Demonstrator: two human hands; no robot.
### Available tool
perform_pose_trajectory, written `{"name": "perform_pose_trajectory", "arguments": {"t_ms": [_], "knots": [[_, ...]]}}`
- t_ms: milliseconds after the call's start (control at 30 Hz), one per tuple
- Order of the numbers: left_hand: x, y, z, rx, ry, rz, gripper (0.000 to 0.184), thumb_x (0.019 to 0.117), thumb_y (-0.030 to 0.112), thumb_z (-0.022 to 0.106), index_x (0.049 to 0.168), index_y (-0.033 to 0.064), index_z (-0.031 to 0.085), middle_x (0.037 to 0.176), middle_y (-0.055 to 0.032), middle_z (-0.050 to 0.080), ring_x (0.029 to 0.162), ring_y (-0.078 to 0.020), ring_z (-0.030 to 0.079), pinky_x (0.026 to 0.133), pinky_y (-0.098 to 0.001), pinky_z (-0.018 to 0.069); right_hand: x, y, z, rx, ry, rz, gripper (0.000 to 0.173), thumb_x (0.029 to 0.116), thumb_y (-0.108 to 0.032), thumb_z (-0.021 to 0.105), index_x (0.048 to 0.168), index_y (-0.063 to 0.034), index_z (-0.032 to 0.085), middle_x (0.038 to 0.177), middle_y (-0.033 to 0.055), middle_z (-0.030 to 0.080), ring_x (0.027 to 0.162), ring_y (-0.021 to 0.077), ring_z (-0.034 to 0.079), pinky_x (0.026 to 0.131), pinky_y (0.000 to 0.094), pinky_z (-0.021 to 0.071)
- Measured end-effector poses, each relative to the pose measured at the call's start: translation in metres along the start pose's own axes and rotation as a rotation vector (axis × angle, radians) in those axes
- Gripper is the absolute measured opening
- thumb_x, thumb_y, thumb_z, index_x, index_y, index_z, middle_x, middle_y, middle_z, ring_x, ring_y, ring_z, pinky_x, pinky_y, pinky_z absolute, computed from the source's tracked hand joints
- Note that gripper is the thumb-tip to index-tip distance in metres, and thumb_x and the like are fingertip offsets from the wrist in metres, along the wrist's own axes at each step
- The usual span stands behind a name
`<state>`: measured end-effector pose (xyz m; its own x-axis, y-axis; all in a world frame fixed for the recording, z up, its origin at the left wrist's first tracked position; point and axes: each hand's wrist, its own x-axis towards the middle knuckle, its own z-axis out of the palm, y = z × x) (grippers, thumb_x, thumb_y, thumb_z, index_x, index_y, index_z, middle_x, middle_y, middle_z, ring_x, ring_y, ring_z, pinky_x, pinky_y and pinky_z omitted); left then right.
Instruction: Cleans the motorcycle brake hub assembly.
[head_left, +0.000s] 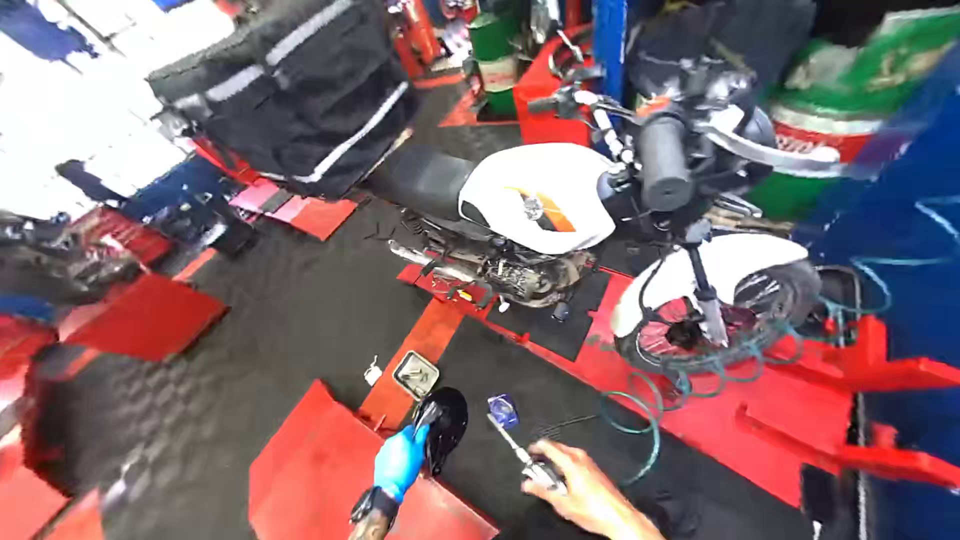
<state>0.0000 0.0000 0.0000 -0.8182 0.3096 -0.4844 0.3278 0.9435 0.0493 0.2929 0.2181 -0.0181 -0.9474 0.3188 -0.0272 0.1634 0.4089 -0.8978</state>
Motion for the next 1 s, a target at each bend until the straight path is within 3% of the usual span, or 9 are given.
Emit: {"name": "perform_pose_trajectory", "arguments": {"t_ms": [67, 200, 300, 400, 500, 600, 667, 933, 1000], "knots": [[0.002, 0.002, -0.003, -0.044, 0.011, 0.044, 0.060, 0.1047, 0.059, 0.038, 0.115, 0.0108, 0.072, 0.108, -0.0165, 0.074, 0.108, -0.0348, 0.070, 0.093, -0.0609, 0.0540, 0.036, -0.027, 0.033, -0.050, -0.101, -0.044, 0.050, 0.0947, -0.059, 0.065, 0.126, -0.0201, 0.067, 0.115, 0.0021, 0.072, 0.105, 0.0165, 0.070, 0.094, 0.0447, 0.0577], [0.003, -0.004, -0.003, -0.115, 0.005, 0.066, 0.059, 0.1054, 0.057, 0.037, 0.112, 0.0096, 0.072, 0.108, -0.0162, 0.073, 0.108, -0.0345, 0.070, 0.093, -0.0596, 0.0543, 0.091, -0.040, 0.080, -0.179, -0.111, 0.149, 0.052, 0.0940, -0.066, 0.058, 0.115, -0.0201, 0.071, 0.099, 0.0051, 0.074, 0.095, 0.0235, 0.071, 0.085, 0.0514, 0.0581], [0.009, -0.023, 0.000, -0.105, -0.022, 0.080, 0.060, 0.1056, 0.057, 0.035, 0.114, 0.0094, 0.071, 0.110, -0.0161, 0.073, 0.111, -0.0340, 0.069, 0.095, -0.0589, 0.0537, 0.105, -0.051, 0.096, -0.267, -0.336, 0.220, 0.053, 0.0932, -0.065, 0.060, 0.109, -0.0161, 0.072, 0.098, 0.0102, 0.072, 0.095, 0.0292, 0.070, 0.085, 0.0563, 0.0562], [0.012, -0.036, 0.001, -0.062, -0.045, 0.088, 0.059, 0.1062, 0.055, 0.034, 0.117, 0.0080, 0.069, 0.112, -0.0173, 0.073, 0.113, -0.0353, 0.069, 0.096, -0.0594, 0.0530, 0.123, -0.049, 0.107, -0.244, -0.212, 0.278, 0.051, 0.0950, -0.063, 0.057, 0.108, -0.0153, 0.072, 0.096, 0.0094, 0.072, 0.093, 0.0276, 0.070, 0.084, 0.0531, 0.0566], [0.015, -0.051, 0.007, 0.020, -0.048, 0.092, 0.057, 0.1074, 0.051, 0.033, 0.120, 0.0071, 0.067, 0.113, -0.0182, 0.072, 0.113, -0.0361, 0.068, 0.096, -0.0585, 0.0535, 0.135, -0.060, 0.112, -0.241, -0.319, 0.238, 0.052, 0.0949, -0.062, 0.059, 0.107, -0.0130, 0.073, 0.099, 0.0110, 0.071, 0.097, 0.0285, 0.069, 0.088, 0.0537, 0.0550], [0.018, -0.060, 0.015, 0.120, -0.036, 0.107, 0.057, 0.1084, 0.050, 0.031, 0.123, 0.0056, 0.065, 0.112, -0.0192, 0.072, 0.112, -0.0371, 0.069, 0.095, -0.0583, 0.0537, 0.154, -0.062, 0.112, -0.209, -0.257, 0.292, 0.051, 0.0953, -0.060, 0.058, 0.104, -0.0124, 0.072, 0.094, 0.0097, 0.070, 0.092, 0.0263, 0.069, 0.084, 0.0512, 0.0551], [0.017, -0.067, 0.021, 0.159, -0.034, 0.109, 0.057, 0.1087, 0.048, 0.031, 0.124, 0.0052, 0.065, 0.112, -0.0192, 0.072, 0.111, -0.0372, 0.069, 0.095, -0.0576, 0.0539, 0.162, -0.063, 0.112, -0.203, -0.369, 0.276, 0.053, 0.0947, -0.061, 0.060, 0.103, -0.0102, 0.072, 0.097, 0.0116, 0.070, 0.093, 0.0280, 0.068, 0.086, 0.0535, 0.0537], [0.015, -0.066, 0.028, 0.234, -0.039, 0.167, 0.054, 0.1103, 0.044, 0.029, 0.125, 0.0051, 0.063, 0.111, -0.0182, 0.073, 0.110, -0.0359, 0.070, 0.094, -0.0565, 0.0545, 0.168, -0.062, 0.123, -0.165, -0.274, 0.388, 0.051, 0.0947, -0.061, 0.059, 0.102, -0.0121, 0.073, 0.095, 0.0096, 0.071, 0.092, 0.0263, 0.069, 0.085, 0.0520, 0.0550], [0.015, -0.064, 0.029, 0.226, -0.038, 0.181, 0.053, 0.1107, 0.043, 0.029, 0.125, 0.0042, 0.063, 0.111, -0.0183, 0.073, 0.109, -0.0363, 0.070, 0.094, -0.0567, 0.0543, 0.170, -0.066, 0.124, -0.163, -0.323, 0.402, 0.053, 0.0940, -0.062, 0.060, 0.104, -0.0115, 0.073, 0.095, 0.0111, 0.070, 0.091, 0.0275, 0.069, 0.082, 0.0531, 0.0550]]}}
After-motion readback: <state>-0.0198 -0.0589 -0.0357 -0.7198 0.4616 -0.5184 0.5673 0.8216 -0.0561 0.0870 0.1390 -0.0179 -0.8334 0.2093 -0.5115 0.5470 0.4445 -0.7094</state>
